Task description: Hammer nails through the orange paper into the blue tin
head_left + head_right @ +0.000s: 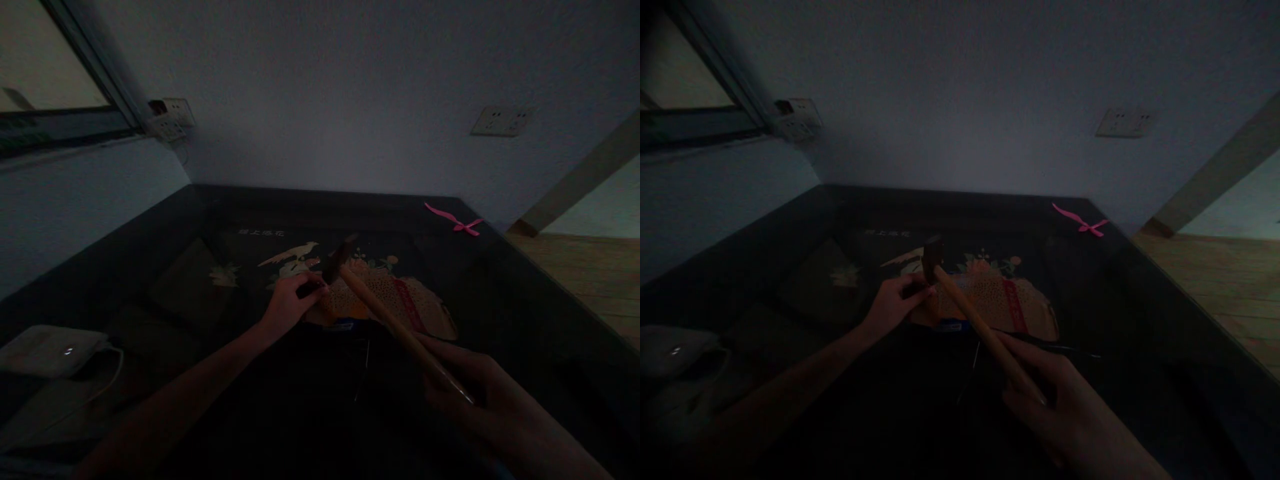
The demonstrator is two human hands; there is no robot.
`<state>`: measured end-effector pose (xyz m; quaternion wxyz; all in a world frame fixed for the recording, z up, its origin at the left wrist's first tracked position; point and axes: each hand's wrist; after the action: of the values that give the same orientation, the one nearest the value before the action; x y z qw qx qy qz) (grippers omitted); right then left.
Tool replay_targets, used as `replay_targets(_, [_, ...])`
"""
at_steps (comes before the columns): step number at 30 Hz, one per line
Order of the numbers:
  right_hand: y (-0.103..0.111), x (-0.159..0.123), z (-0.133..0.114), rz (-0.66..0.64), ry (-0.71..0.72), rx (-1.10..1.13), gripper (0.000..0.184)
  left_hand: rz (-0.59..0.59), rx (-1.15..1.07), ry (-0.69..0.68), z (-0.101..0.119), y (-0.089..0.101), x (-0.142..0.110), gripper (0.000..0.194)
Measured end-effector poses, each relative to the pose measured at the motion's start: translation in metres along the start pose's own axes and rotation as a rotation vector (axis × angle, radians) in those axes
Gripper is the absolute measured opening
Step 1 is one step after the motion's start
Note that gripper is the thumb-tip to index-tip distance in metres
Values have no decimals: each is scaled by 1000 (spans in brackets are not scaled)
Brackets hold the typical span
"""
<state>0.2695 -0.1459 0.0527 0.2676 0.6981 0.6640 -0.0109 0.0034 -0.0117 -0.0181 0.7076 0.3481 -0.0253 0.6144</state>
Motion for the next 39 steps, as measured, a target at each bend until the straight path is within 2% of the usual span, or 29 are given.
replay_targets(3, [0, -1, 0, 16, 16, -33, 51, 3, -13, -4, 1, 0, 0, 9])
replay_targets(8, [2, 2, 3, -45, 33, -76, 51, 8, 5, 11, 3, -1, 0, 11])
replay_targets(14, [3, 2, 5, 49, 52, -74, 51, 9, 16, 12, 2, 0, 0, 8])
replay_targets(21, [0, -1, 2, 50, 40, -38, 46, 3, 0, 16, 8, 1, 1, 8])
replay_targets(24, [0, -2, -1, 29, 13, -14, 50, 10, -5, 10, 6, 0, 0, 8])
replay_targets(30, [5, 4, 5, -101, 20, -32, 50, 5, 59, 17, 1, -1, 0, 10])
replay_targets(35, [3, 3, 6, 9, 49, -47, 48, 1, 39, 21, 2, 1, -1, 11])
replay_targets(39, [-2, 0, 1, -56, 8, 23, 47, -2, 61, 33, 3, 0, 0, 12])
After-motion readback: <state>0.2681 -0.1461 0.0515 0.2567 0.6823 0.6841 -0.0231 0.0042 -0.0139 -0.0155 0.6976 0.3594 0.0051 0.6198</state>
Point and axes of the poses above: each hand's wrist, its own x-axis towards the middle knuckle, its own y-axis out of the back of the hand, z = x × y, and after that the axes turned 8 degrees about -y, right-handed
